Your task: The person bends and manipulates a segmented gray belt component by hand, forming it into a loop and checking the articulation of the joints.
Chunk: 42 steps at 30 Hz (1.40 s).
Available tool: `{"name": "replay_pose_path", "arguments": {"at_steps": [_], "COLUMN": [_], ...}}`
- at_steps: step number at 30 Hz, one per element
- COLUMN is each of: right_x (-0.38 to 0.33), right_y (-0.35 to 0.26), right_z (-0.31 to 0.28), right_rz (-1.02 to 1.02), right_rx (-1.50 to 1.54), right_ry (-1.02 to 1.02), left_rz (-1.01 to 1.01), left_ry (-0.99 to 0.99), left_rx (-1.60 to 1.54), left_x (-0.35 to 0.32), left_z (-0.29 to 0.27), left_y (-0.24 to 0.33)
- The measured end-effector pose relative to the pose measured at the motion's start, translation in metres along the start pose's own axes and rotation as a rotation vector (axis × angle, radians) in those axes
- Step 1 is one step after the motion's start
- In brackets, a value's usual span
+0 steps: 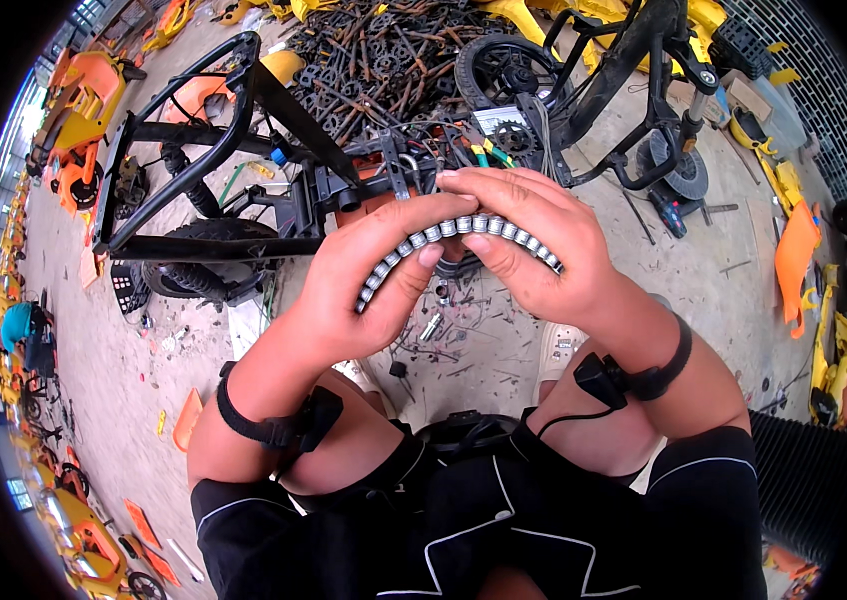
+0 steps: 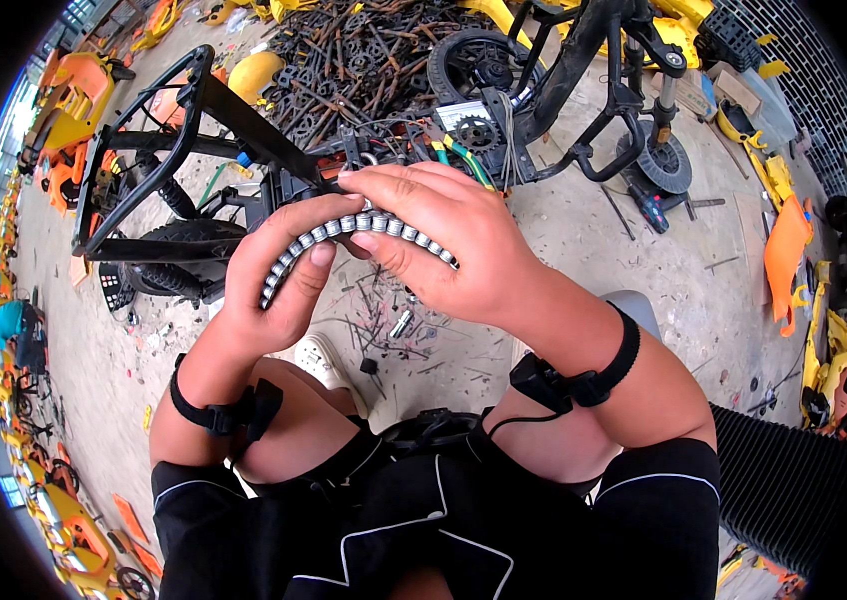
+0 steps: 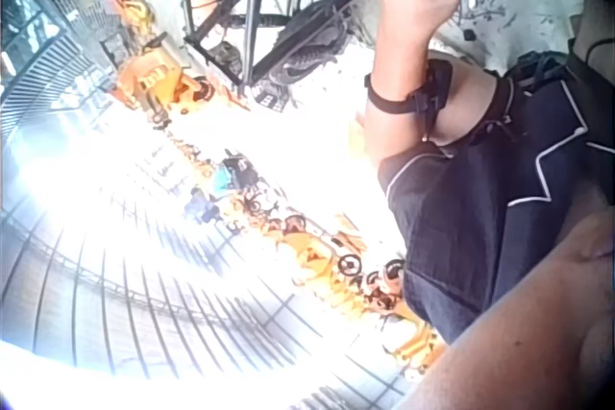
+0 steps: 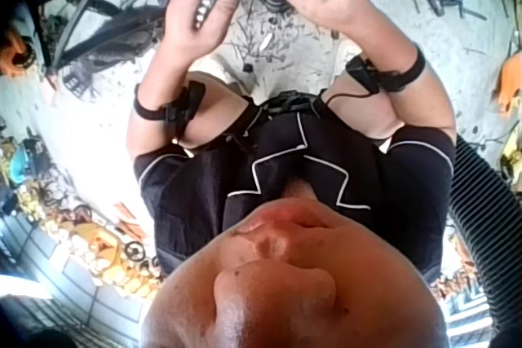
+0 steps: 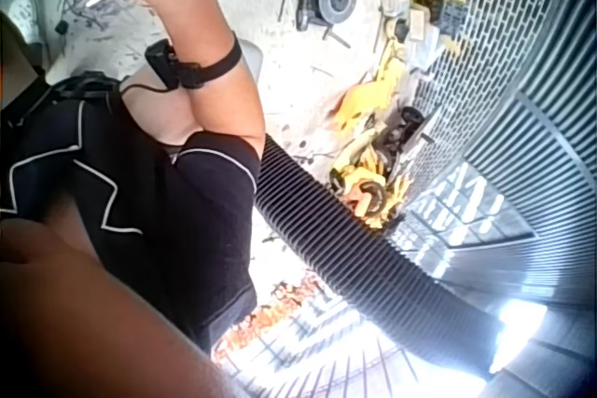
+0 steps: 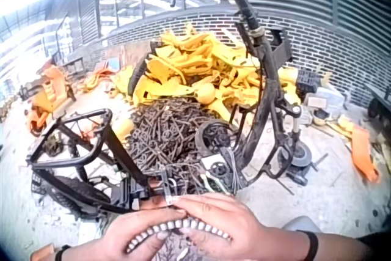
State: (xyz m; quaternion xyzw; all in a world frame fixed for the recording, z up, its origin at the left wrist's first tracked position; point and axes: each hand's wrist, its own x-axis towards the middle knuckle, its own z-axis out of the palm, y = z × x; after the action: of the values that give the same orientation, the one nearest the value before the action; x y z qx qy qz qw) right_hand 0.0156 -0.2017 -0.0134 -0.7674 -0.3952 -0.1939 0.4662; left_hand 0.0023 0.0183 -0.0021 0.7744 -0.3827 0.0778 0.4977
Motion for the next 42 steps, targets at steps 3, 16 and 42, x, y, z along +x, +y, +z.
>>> {"name": "replay_pose_path", "arguments": {"at_steps": [3, 16, 42], "right_x": [-0.004, -0.007, -0.003], "right_y": [0.001, 0.010, -0.002], "right_z": [0.002, 0.005, 0.002], "right_rz": [0.026, 0.058, -0.113], "right_rx": [0.023, 0.009, 0.236], "right_ry": [0.024, 0.100, 0.138], "left_rz": [-0.026, -0.030, 0.042], "left_ry": [-0.001, 0.050, 0.115], "left_rx": [-0.039, -0.187, -0.154], "left_x": [0.001, 0.002, -0.007], "left_z": [0.002, 0.012, 0.012], "left_y": [-0.002, -0.009, -0.010]}}
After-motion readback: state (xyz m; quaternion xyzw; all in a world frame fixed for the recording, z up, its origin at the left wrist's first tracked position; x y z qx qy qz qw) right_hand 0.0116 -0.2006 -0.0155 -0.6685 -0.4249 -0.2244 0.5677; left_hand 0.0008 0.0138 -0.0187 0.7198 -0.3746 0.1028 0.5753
